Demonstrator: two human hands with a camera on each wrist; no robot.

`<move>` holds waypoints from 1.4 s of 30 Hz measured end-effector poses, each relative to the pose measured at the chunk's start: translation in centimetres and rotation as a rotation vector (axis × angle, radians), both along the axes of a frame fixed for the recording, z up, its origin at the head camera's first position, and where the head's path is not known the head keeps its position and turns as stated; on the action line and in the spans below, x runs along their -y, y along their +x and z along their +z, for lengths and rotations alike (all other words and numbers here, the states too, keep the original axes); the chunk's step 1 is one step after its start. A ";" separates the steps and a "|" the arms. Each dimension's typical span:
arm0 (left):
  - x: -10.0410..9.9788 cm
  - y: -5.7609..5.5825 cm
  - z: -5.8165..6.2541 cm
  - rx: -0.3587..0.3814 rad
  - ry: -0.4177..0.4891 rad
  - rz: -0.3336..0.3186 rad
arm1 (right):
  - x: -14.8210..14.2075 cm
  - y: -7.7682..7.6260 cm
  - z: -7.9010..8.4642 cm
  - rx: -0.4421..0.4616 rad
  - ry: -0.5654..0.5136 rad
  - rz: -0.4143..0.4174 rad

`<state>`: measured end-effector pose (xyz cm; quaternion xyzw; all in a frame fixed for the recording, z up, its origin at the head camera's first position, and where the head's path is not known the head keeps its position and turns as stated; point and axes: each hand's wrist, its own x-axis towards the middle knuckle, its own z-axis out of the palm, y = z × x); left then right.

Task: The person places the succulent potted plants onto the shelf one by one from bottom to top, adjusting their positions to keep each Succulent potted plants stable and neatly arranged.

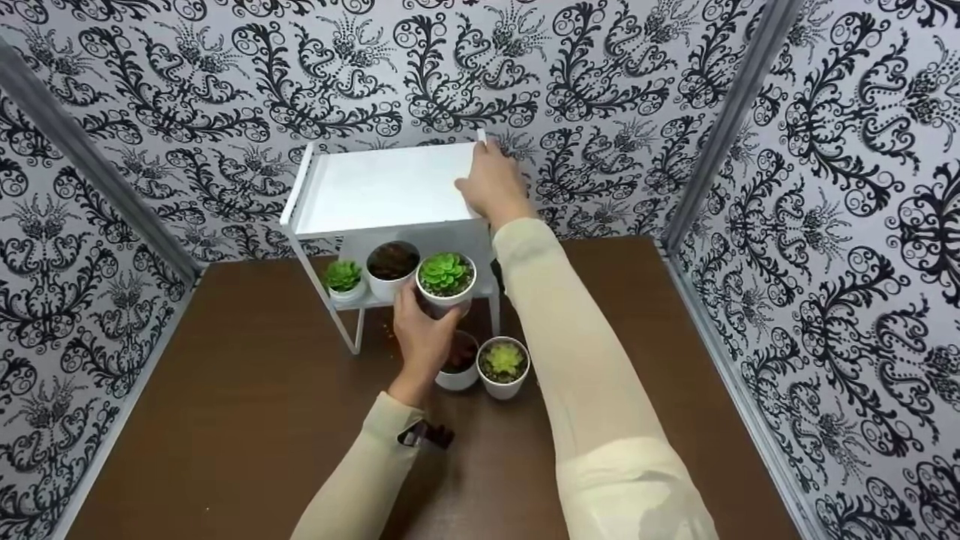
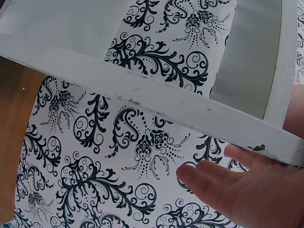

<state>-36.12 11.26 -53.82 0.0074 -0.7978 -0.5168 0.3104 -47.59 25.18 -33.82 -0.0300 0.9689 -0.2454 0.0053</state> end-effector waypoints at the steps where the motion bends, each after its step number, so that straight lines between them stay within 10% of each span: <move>1: 0.0 0.0 0.0 -0.002 0.000 0.002 | 0.0 0.0 0.0 0.000 -0.003 0.000; 42: 0.1 -0.5 0.1 -0.015 0.005 -0.059 | 0.2 0.3 0.1 -0.022 -0.002 0.000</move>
